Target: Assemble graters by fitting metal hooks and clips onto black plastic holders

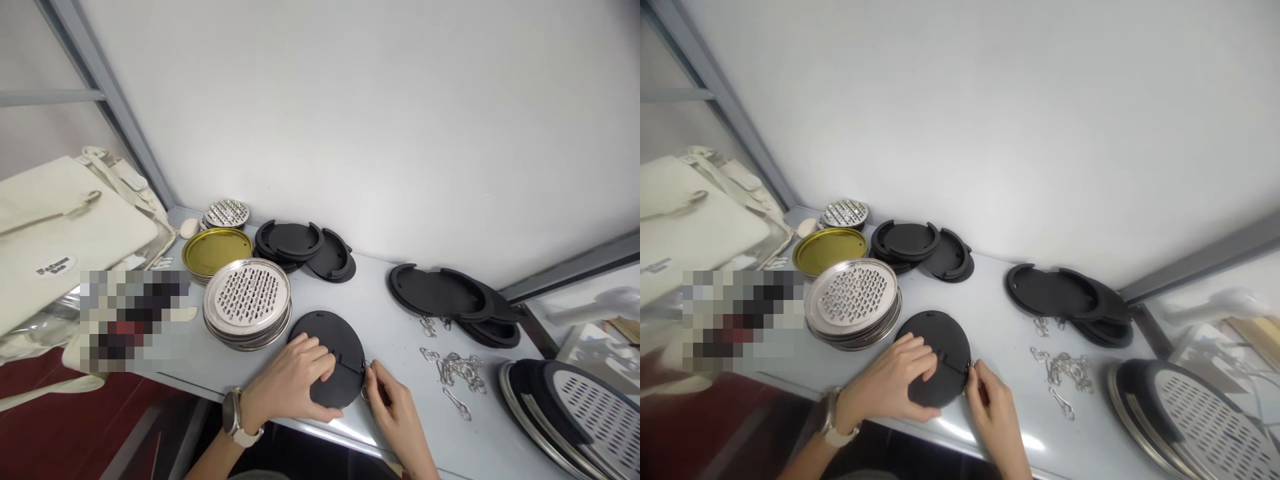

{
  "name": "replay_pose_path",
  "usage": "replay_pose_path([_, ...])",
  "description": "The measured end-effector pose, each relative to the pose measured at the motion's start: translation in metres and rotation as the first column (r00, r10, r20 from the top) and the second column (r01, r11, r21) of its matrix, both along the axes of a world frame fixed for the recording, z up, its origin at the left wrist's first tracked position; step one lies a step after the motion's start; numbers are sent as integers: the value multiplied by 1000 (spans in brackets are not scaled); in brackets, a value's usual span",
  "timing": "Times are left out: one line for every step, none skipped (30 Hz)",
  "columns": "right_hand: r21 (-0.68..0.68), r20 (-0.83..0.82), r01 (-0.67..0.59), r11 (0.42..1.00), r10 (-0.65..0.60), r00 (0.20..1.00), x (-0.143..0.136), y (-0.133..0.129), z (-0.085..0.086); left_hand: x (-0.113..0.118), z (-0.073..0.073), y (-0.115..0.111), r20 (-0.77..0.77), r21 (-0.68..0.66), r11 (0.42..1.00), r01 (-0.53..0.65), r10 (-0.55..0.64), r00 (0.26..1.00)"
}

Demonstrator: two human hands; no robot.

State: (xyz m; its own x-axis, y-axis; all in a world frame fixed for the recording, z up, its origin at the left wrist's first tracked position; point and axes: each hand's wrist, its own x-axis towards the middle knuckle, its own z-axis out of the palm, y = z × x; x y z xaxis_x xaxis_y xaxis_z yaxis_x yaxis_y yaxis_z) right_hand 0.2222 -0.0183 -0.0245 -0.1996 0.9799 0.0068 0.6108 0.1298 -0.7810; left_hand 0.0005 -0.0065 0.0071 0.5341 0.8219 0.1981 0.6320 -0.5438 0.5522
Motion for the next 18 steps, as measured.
replay_pose_path([5,5,-1,1000,1,1000,0,0,-1,0,0,0,1,6,1000,-1,1,1000])
replay_pose_path([10,8,-2,1000,2,1000,1,1,-2,1,0,0,2,14,1000,0,0,1000])
replay_pose_path([15,11,-2,1000,2,1000,1,1,-3,1,0,0,3,22,1000,0,0,1000])
replay_pose_path([20,13,-1,1000,1,1000,2,1,-4,1,0,0,3,28,1000,1,-1,1000])
replay_pose_path([25,15,-1,1000,0,1000,2,1,-4,1,-1,0,4,35,999,1,-1,1000])
replay_pose_path([29,17,1,1000,-2,1000,2,1,-4,1,-1,0,5,42,999,0,0,1000])
replay_pose_path([33,19,3,999,-4,1000,2,1,-5,1,-2,0,6,47,999,-1,1,1000])
replay_pose_path([36,22,5,999,-6,1000,2,1,-5,1,-2,0,7,50,999,0,0,1000])
replay_pose_path([39,25,7,999,-8,1000,1,1,-5,1,-3,-1,9,51,999,0,-1,1000])
replay_pose_path([42,28,7,999,-8,1000,1,1,-5,0,-3,-1,10,52,999,1,-1,1000])
replay_pose_path([48,31,8,999,-9,999,1,1,-5,0,-3,-1,12,52,999,1,-1,1000])
replay_pose_path([55,32,8,998,-10,999,1,1,-5,0,-3,-2,15,53,999,2,-2,1000])
replay_pose_path([65,33,9,998,-11,999,1,2,-5,0,-3,-2,20,54,999,2,-3,1000])
replay_pose_path([76,31,11,997,-13,999,1,2,-5,0,-3,-2,28,56,998,2,-4,1000])
replay_pose_path([86,28,12,996,-14,1000,1,2,-5,0,-3,-2,37,58,998,-1,-1,999])
replay_pose_path([95,25,14,995,-16,1000,1,2,-5,0,-3,-2,45,58,998,-6,3,999])
replay_pose_path([103,22,11,995,-14,1000,1,2,-5,0,-3,-2,52,59,998,-14,11,999])
replay_pose_path([111,21,8,994,-11,1000,1,3,-5,0,-3,-2,58,62,998,-26,22,998])
